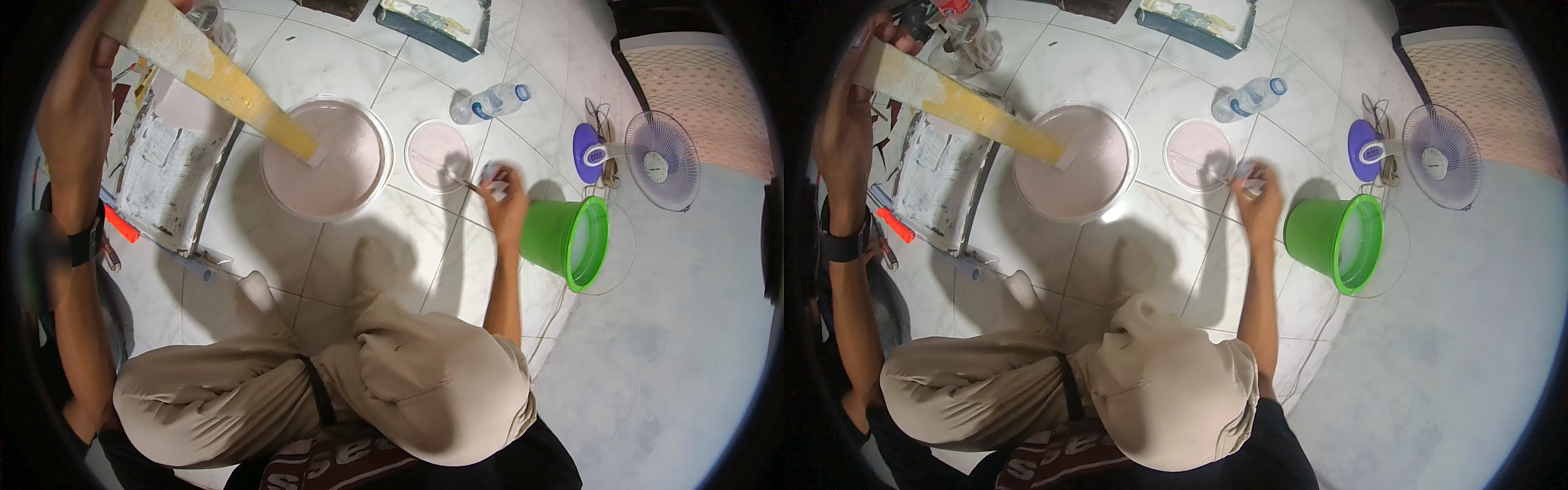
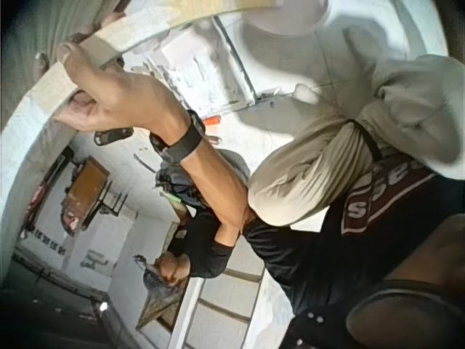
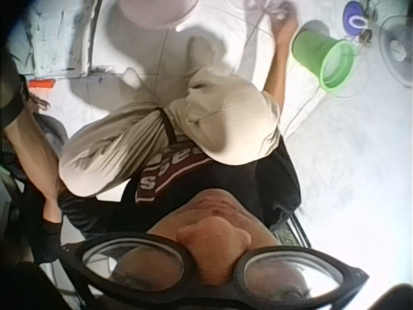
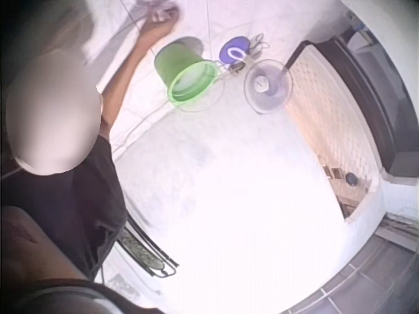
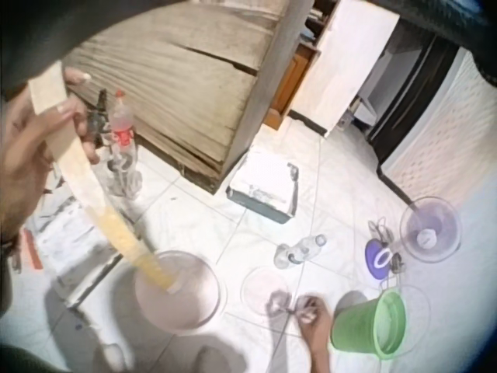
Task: The person sits on the floor and stirs a white liquid in a bucket using a wooden stick. They repeatedly dip the stick into the bucket and rotate it to mix the contents. Later, they pour water from a plastic bottle into the bucket and continue stirring.
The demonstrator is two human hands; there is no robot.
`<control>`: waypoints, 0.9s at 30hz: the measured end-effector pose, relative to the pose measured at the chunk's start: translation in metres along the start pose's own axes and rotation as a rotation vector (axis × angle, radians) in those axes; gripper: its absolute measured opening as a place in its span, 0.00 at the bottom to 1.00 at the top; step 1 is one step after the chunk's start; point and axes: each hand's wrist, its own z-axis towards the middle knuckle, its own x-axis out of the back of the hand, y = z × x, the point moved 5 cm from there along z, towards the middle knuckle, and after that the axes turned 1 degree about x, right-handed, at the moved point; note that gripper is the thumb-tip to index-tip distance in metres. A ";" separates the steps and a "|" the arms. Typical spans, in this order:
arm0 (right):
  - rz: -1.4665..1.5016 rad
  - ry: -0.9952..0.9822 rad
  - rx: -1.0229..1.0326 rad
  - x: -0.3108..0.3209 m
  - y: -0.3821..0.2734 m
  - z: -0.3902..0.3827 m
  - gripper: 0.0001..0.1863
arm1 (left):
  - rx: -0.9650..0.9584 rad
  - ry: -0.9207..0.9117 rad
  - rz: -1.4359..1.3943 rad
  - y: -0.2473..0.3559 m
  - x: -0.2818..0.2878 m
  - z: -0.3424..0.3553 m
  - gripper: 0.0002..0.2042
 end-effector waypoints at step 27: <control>-0.173 -0.254 0.234 0.037 -0.056 0.178 0.21 | 0.153 -0.106 0.024 -0.034 0.017 -0.006 0.18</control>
